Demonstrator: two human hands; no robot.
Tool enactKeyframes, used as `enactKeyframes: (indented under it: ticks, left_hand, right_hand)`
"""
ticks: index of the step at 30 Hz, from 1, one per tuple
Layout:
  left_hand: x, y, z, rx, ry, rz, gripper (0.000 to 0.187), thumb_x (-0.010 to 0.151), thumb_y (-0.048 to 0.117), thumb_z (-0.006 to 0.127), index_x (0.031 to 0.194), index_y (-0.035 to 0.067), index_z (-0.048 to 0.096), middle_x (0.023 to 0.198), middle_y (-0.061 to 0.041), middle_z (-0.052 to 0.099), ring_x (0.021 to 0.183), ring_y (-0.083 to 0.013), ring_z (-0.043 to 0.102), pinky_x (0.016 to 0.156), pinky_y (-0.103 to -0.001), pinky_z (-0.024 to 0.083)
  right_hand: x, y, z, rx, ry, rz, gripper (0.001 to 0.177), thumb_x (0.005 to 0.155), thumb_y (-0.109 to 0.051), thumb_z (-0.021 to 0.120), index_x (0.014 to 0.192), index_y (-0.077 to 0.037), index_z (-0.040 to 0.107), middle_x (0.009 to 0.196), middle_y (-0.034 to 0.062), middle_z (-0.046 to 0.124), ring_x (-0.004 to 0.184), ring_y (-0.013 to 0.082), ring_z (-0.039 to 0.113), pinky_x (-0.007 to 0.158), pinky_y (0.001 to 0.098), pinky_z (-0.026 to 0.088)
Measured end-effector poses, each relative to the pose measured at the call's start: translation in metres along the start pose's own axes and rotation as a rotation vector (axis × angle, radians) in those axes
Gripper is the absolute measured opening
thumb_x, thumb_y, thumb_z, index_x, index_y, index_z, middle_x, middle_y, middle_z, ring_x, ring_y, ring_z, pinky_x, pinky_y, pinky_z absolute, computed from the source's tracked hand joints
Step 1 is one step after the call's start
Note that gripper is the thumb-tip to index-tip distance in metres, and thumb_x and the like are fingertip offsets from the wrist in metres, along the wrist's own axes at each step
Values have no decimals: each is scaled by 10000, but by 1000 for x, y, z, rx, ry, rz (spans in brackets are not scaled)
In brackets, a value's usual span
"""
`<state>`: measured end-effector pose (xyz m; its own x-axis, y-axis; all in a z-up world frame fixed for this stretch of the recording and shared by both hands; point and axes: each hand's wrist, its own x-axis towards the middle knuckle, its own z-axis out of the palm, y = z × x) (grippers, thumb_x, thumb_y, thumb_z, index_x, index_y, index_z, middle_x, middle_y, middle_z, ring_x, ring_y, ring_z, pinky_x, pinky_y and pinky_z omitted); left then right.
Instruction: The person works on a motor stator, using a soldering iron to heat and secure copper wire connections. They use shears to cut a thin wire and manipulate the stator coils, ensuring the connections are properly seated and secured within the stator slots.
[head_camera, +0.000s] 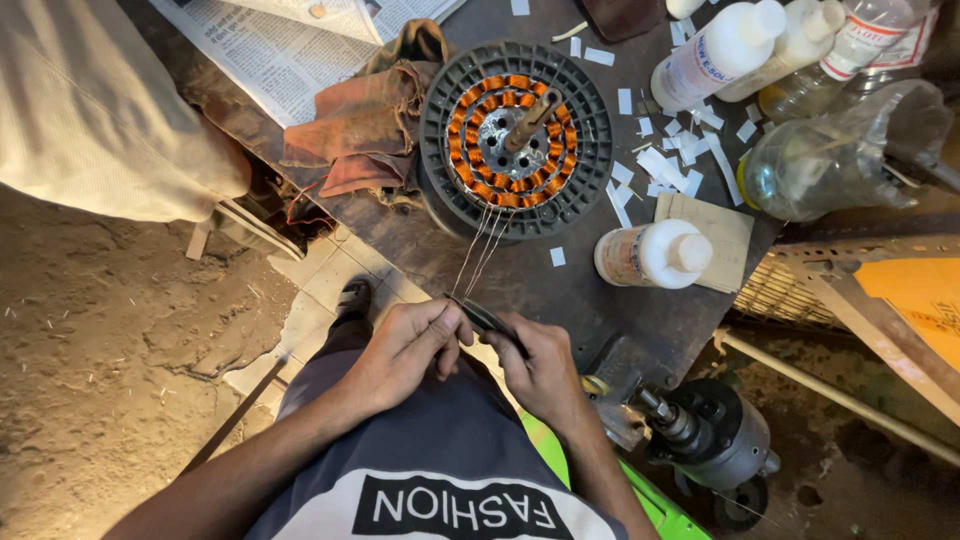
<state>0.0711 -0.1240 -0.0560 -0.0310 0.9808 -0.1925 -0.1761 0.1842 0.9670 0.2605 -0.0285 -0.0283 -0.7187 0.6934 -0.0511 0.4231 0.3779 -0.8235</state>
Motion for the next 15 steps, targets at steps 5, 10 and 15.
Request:
enactKeyframes:
  ticks: [5, 10, 15]
  left_hand:
    - [1, -1, -1, 79, 47, 30, 408, 1083, 294, 427, 878, 24, 655, 555, -18, 606, 496, -92, 583, 486, -256, 469]
    - [3, -8, -1, 16, 48, -19, 403, 1082, 284, 427, 886, 20, 660, 565, -23, 606, 499, -96, 573, 482, -256, 461]
    - [6, -25, -9, -27, 27, -15, 418, 1085, 293, 418, 872, 19, 650, 557, -19, 584, 493, -96, 560, 488, -248, 473]
  right_hand:
    - [17, -18, -2, -32, -8, -145, 241, 941, -31, 616, 1170, -2, 685, 895, 183, 726, 774, 322, 742, 682, 379, 565]
    - [25, -28, -6, -125, -39, -109, 192, 924, -74, 619, 1091, -23, 698, 850, 196, 719, 771, 360, 729, 662, 426, 551]
    - [31, -20, 3, -241, -16, -48, 136, 939, -151, 631, 1003, -34, 656, 760, 215, 681, 720, 409, 695, 632, 481, 516]
